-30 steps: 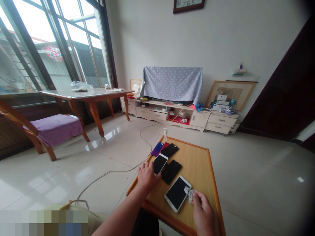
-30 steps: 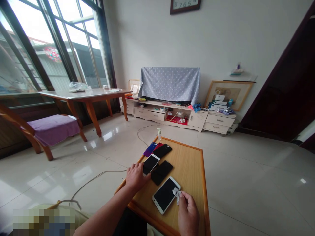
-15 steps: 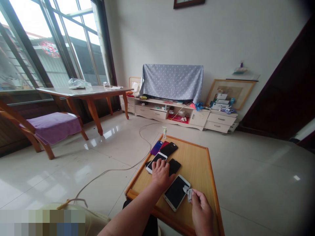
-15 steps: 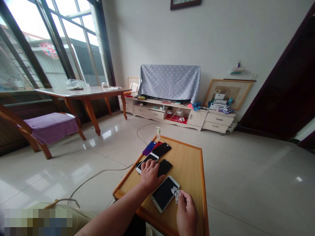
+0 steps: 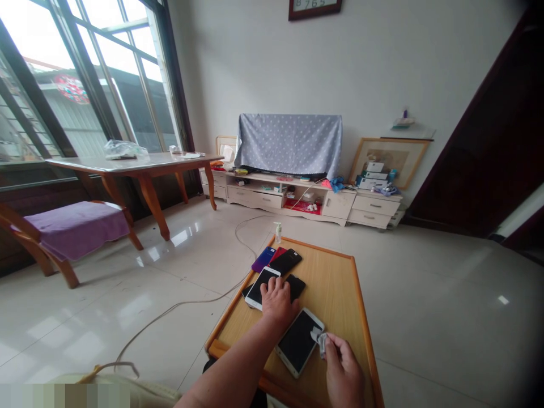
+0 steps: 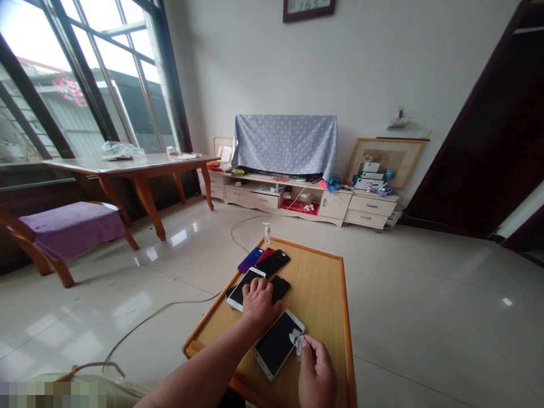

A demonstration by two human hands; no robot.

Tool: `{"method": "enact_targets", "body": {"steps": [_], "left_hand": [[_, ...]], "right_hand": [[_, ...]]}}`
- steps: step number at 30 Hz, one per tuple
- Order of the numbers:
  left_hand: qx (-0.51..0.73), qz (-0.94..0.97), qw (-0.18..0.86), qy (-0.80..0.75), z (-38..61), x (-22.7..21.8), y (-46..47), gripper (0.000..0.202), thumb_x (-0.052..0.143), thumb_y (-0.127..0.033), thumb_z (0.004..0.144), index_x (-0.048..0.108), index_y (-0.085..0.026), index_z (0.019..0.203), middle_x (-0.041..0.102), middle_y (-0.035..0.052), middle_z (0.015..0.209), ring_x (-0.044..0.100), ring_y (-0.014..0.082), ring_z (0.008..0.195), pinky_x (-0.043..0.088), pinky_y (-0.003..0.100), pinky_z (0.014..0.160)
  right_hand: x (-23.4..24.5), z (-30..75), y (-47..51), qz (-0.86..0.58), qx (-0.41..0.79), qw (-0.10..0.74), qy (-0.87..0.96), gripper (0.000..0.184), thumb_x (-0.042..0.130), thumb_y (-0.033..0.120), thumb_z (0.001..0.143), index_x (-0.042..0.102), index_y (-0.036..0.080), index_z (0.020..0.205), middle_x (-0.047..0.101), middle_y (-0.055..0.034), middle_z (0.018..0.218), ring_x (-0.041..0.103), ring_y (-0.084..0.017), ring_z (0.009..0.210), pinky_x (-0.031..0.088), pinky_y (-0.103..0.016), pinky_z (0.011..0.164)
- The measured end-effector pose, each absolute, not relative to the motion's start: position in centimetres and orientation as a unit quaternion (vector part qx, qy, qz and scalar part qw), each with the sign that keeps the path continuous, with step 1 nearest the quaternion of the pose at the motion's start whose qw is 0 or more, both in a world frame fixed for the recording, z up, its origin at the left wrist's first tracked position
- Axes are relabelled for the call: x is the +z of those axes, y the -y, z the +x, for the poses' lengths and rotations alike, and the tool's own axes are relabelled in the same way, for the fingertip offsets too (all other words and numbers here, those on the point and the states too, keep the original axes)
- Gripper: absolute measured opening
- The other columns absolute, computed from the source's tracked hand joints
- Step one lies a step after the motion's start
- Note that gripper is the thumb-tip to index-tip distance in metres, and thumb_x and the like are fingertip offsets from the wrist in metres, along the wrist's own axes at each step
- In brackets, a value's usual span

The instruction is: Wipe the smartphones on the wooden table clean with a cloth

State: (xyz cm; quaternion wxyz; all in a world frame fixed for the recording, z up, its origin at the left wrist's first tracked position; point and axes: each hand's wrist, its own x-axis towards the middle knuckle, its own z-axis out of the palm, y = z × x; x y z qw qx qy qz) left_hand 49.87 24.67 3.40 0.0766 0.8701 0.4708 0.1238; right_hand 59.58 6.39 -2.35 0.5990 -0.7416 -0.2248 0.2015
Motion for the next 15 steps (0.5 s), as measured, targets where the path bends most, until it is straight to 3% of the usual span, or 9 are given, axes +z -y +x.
{"method": "enact_targets", "body": {"steps": [5, 11, 15], "left_hand": [[0.117, 0.864, 0.077, -0.484, 50.5, 3.4, -24.9, 0.049, 0.059, -0.056, 0.083, 0.060, -0.027, 0.122, 0.051, 0.0116, 0.145, 0.039, 0.0371, 0.134, 0.030, 0.053, 0.108], [0.110, 0.856, 0.075, -0.500, 51.0, 3.2, -25.8, 0.071, 0.060, -0.060, 0.079, 0.049, -0.026, 0.141, 0.042, 0.0125, 0.157, 0.028, 0.0392, 0.144, 0.021, 0.056, 0.115], [0.107, 0.854, 0.079, -0.502, 51.8, 2.7, -26.3, 0.072, 0.058, -0.056, 0.080, 0.048, -0.024, 0.143, 0.041, 0.0141, 0.158, 0.029, 0.0397, 0.144, 0.023, 0.057, 0.114]], "right_hand": [[-2.3, 59.7, -6.5, -0.743, 0.195, 0.599, 0.224, 0.061, 0.059, 0.076, 0.078, 0.070, 0.020, 0.099, 0.077, -0.0089, 0.098, 0.071, -0.029, 0.091, 0.054, -0.037, 0.083], [-1.8, 59.8, -6.8, -0.755, 0.188, 0.589, 0.218, 0.063, 0.058, 0.078, 0.075, 0.071, 0.020, 0.096, 0.078, -0.0092, 0.096, 0.072, -0.029, 0.090, 0.054, -0.037, 0.082], [-2.0, 60.0, -6.8, -0.755, 0.204, 0.585, 0.216, 0.065, 0.059, 0.079, 0.073, 0.072, 0.020, 0.096, 0.078, -0.0098, 0.096, 0.073, -0.028, 0.087, 0.056, -0.036, 0.078]]}}
